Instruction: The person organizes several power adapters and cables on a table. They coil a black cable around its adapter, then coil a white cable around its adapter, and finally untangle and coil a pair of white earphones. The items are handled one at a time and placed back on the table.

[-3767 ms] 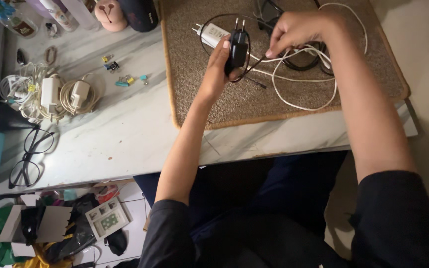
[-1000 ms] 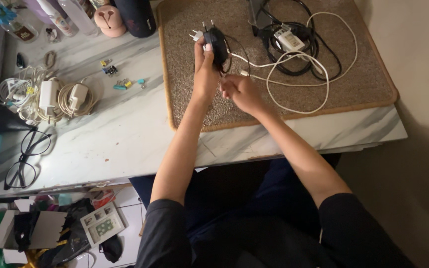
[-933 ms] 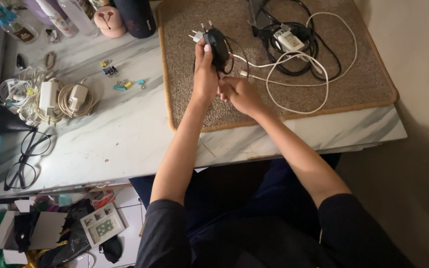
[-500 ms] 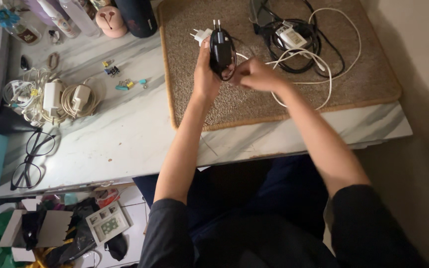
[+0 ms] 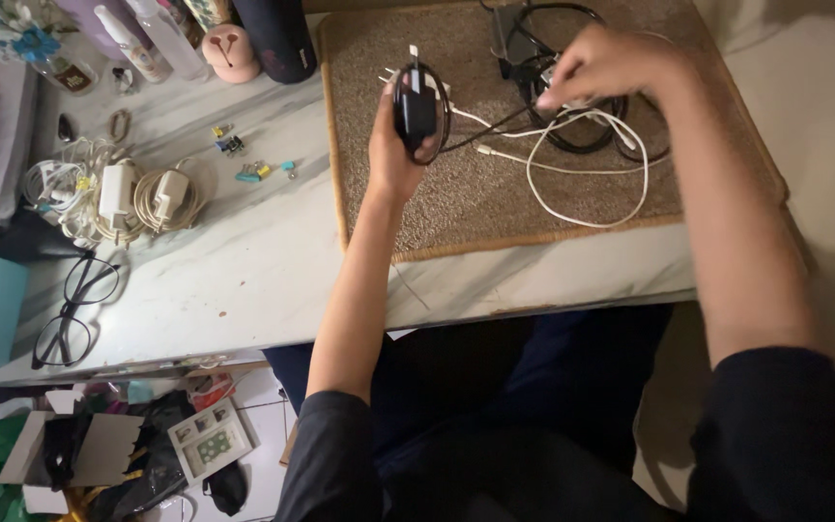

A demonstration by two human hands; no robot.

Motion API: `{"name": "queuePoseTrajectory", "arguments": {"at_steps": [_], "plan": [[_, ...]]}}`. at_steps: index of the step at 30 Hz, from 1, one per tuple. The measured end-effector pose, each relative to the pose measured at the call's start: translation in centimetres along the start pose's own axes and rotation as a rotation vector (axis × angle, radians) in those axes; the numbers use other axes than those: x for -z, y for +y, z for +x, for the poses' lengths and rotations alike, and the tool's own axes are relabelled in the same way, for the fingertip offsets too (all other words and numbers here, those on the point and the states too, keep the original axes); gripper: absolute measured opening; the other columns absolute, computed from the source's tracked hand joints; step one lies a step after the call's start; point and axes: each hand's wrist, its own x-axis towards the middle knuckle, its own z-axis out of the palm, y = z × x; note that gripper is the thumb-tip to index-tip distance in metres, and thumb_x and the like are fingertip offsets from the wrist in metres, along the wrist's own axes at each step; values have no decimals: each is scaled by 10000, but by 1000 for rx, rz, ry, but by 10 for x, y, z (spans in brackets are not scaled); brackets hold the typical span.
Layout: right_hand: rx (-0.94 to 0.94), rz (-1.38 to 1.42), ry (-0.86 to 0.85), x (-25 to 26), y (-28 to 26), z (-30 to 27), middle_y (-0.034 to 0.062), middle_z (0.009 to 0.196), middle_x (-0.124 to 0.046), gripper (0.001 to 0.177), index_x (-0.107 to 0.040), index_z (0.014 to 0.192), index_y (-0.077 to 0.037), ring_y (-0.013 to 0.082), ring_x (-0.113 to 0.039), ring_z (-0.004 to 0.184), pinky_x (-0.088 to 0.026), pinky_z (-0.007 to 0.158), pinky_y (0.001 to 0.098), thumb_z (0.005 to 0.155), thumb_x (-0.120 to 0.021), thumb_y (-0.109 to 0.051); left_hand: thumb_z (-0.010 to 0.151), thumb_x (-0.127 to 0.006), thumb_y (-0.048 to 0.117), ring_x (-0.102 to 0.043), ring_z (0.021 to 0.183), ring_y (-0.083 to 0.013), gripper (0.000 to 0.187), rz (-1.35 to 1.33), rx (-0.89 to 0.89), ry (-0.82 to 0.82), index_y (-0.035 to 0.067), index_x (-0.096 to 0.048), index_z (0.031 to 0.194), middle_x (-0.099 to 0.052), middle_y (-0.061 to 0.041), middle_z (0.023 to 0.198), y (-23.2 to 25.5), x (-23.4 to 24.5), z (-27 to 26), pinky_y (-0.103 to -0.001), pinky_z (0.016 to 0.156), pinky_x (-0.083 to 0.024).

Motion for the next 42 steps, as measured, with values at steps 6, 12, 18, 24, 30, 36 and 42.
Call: {"name": "queuePoseTrajectory", "arguments": {"at_steps": [6,12,18,24,30,36,42], "plan": [[-69,-7,118,34,-18,-22,152,1116,-733,453,-756,1152,-76,218,-664,974,-461,865,360,898,-790,-450,1110,-301,470,-489,511,-64,527,203,67,60,38,-552,1277,-594,-67,785,5,-7,-1,-197,379,-382],[-236,164,151,21,-26,0,72,1017,-721,378,-761,1137,-112,140,-627,803,-510,645,309,935,-707,-428,1071,-323,527,-584,586,-84,590,587,38,-77,77,-538,1386,-664,-41,806,-27,-5,3,-216,471,-483],[36,1057,-32,-10,-21,41,-38,671,-522,214,-687,994,38,23,-406,509,-288,402,179,1024,-630,-166,1085,-496,331,-502,628,-88,411,625,-51,-7,13,-595,1325,-613,-19,825,-47,6,2,-226,525,-404],[67,895,178,-34,-63,17,18,653,-619,177,-728,985,5,42,-398,439,-295,365,190,995,-609,-126,1076,-518,325,-604,658,-82,355,768,-152,104,26,-627,1233,-691,-48,839,-32,1,3,-235,539,-469],[212,791,386,-86,-77,20,14,710,-685,152,-754,998,-43,32,-467,470,-340,392,184,972,-641,-141,1044,-529,324,-618,588,-105,322,754,-90,234,42,-575,1192,-672,-84,767,-32,-2,3,-255,467,-470],[403,673,652,-142,-86,21,29,669,-666,221,-718,887,-21,59,-577,516,-445,453,203,992,-641,-199,1076,-552,317,-639,680,-87,301,651,-262,207,27,-585,1149,-687,-63,840,-44,14,11,-241,550,-498],[256,764,467,-179,-95,16,33,660,-660,287,-701,986,-29,82,-611,543,-492,481,230,1066,-529,-245,1054,-546,324,-569,603,-81,309,553,-150,213,25,-556,1130,-621,-45,780,-47,18,10,-216,472,-448]]}}
